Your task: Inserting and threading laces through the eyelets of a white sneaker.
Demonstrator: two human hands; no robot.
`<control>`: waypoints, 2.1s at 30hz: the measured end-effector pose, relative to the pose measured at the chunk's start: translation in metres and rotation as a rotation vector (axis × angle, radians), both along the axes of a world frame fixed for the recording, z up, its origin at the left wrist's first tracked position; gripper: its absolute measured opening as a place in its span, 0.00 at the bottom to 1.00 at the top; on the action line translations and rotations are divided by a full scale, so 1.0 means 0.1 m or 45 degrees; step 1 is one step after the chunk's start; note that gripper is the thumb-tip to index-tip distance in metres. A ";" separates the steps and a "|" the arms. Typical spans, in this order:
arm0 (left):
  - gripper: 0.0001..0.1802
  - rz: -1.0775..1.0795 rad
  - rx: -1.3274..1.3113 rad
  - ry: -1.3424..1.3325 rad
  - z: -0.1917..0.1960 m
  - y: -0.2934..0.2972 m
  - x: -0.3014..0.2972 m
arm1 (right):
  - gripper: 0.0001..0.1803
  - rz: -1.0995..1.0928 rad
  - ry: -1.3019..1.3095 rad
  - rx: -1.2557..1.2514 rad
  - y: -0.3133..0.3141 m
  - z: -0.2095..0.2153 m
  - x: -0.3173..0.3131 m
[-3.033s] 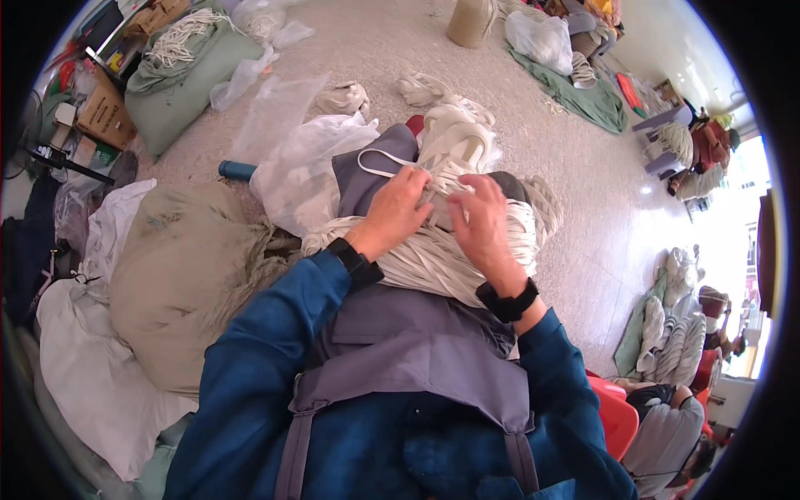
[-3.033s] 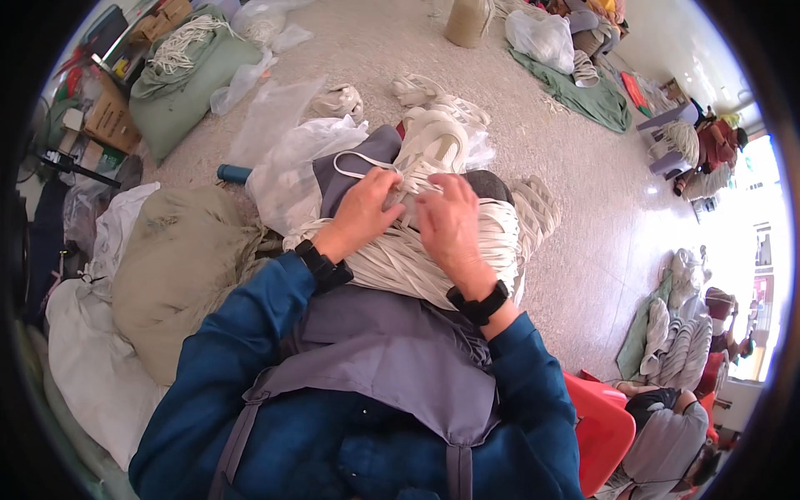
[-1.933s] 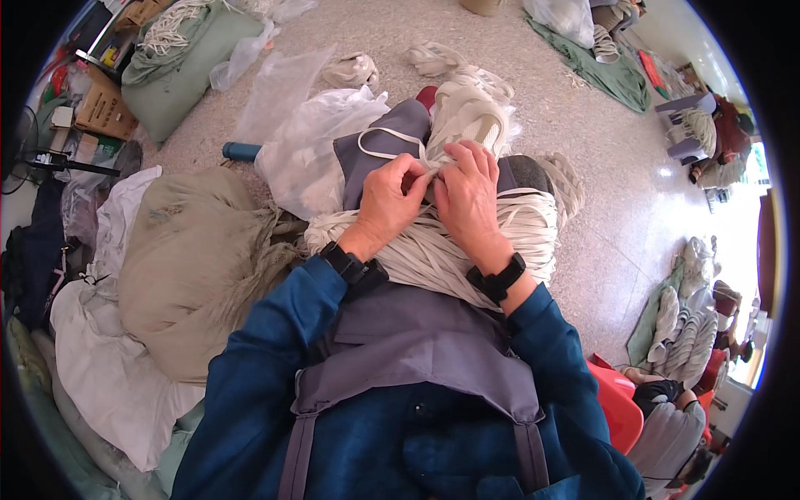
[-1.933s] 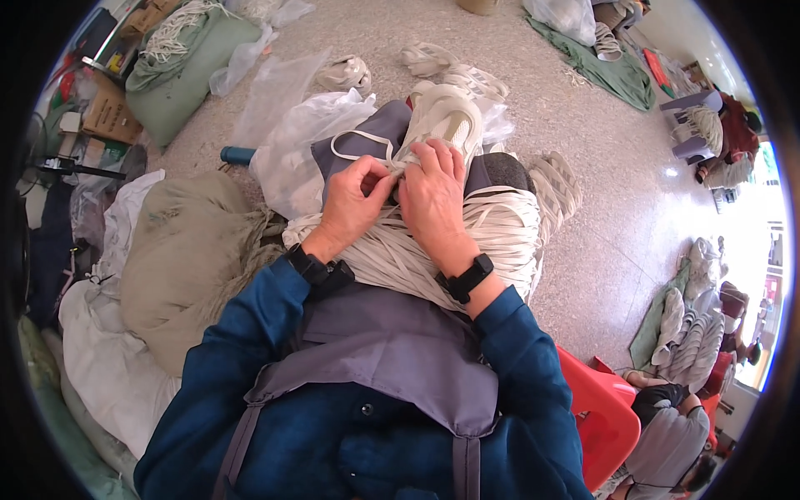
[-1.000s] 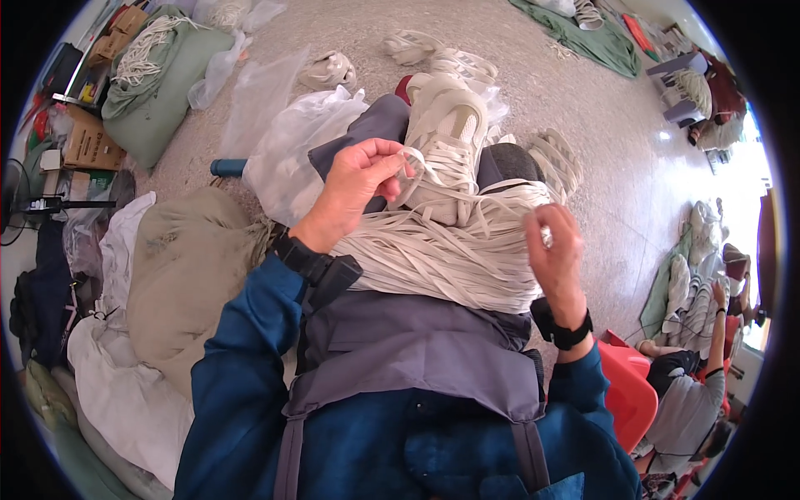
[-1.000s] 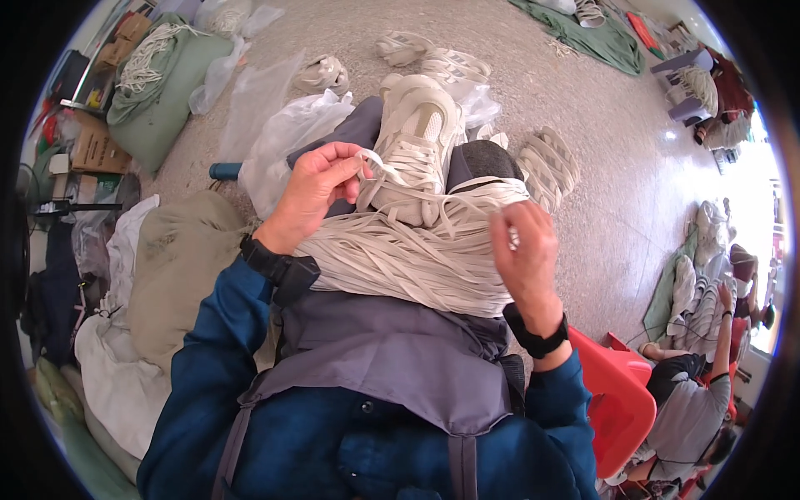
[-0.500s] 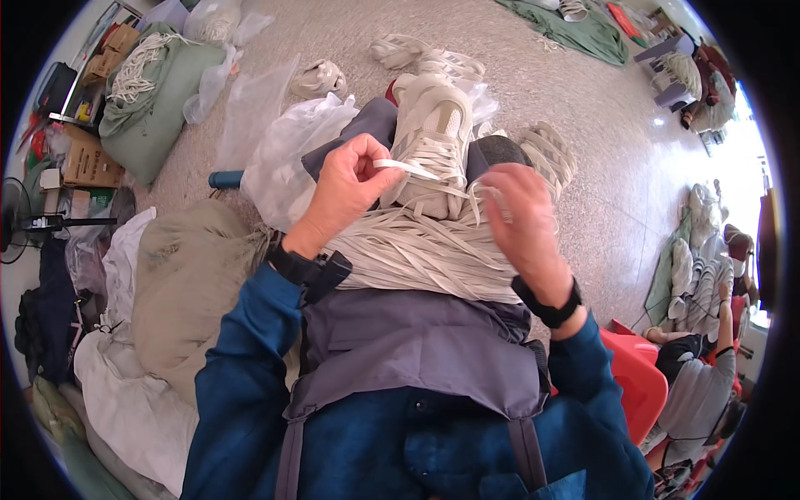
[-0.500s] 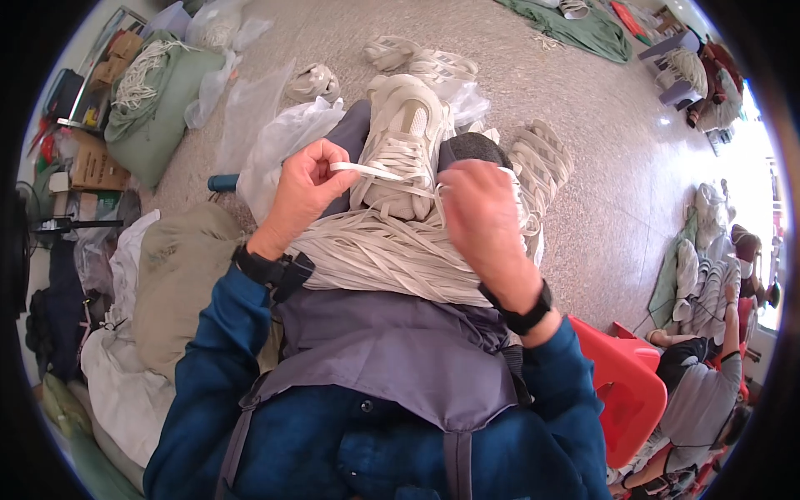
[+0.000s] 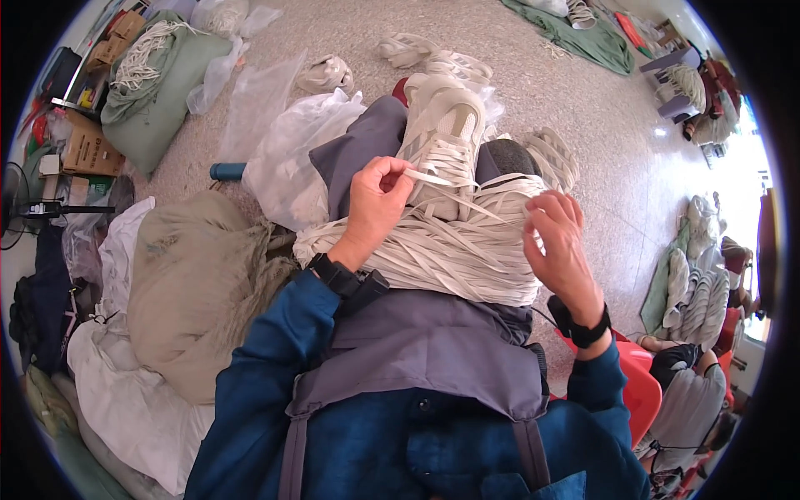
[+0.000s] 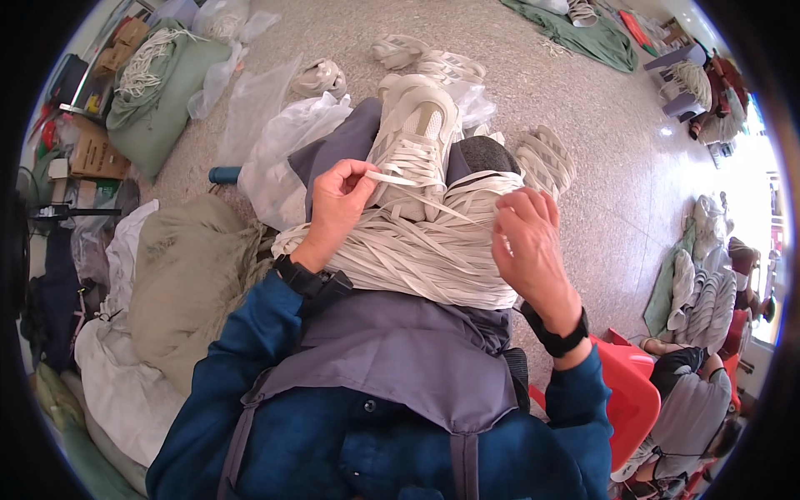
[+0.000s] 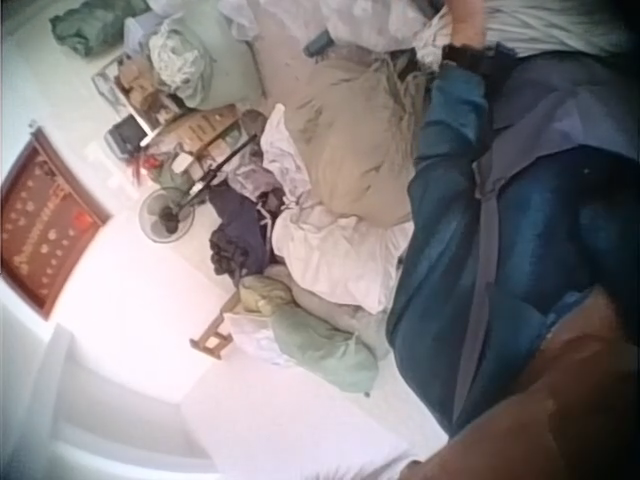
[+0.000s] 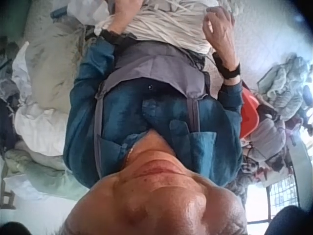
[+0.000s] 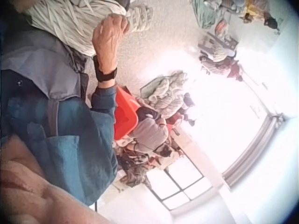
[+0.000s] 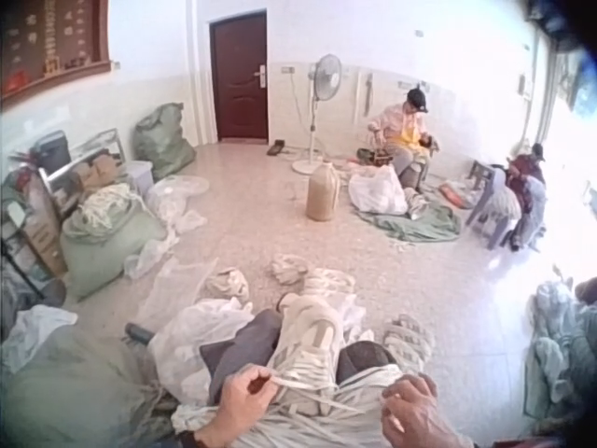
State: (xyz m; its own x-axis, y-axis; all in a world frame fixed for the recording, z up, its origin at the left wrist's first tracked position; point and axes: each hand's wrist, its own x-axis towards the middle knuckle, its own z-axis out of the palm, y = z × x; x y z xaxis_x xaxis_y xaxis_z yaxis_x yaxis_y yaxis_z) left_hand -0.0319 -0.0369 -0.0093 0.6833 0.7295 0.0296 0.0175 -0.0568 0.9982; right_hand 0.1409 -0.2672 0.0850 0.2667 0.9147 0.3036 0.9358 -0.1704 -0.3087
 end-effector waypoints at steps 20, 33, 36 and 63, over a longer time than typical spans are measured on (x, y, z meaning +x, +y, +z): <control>0.20 -0.041 0.637 0.138 0.16 -0.07 -0.02 | 0.06 -0.033 0.048 0.207 0.86 -0.49 -0.40; 0.20 -0.070 0.579 0.163 0.14 -0.03 -0.06 | 0.08 0.282 -0.155 -0.011 0.60 -0.29 -0.30; 0.18 -0.057 0.482 0.192 0.22 -0.06 -0.06 | 0.08 0.294 -0.092 -0.045 0.41 -0.33 -0.36; 0.07 -0.204 1.358 0.162 0.34 -0.27 0.26 | 0.04 -0.011 0.014 0.075 0.16 -0.41 -0.50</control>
State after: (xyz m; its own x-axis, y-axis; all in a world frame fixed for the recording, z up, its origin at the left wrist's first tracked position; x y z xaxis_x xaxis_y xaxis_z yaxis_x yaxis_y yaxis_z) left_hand -0.0062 -0.0643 0.0245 0.8113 0.2719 0.5175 0.0325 -0.9048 0.4246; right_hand 0.0912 -0.2509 0.0443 0.2783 0.8929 0.3539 0.9307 -0.1597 -0.3290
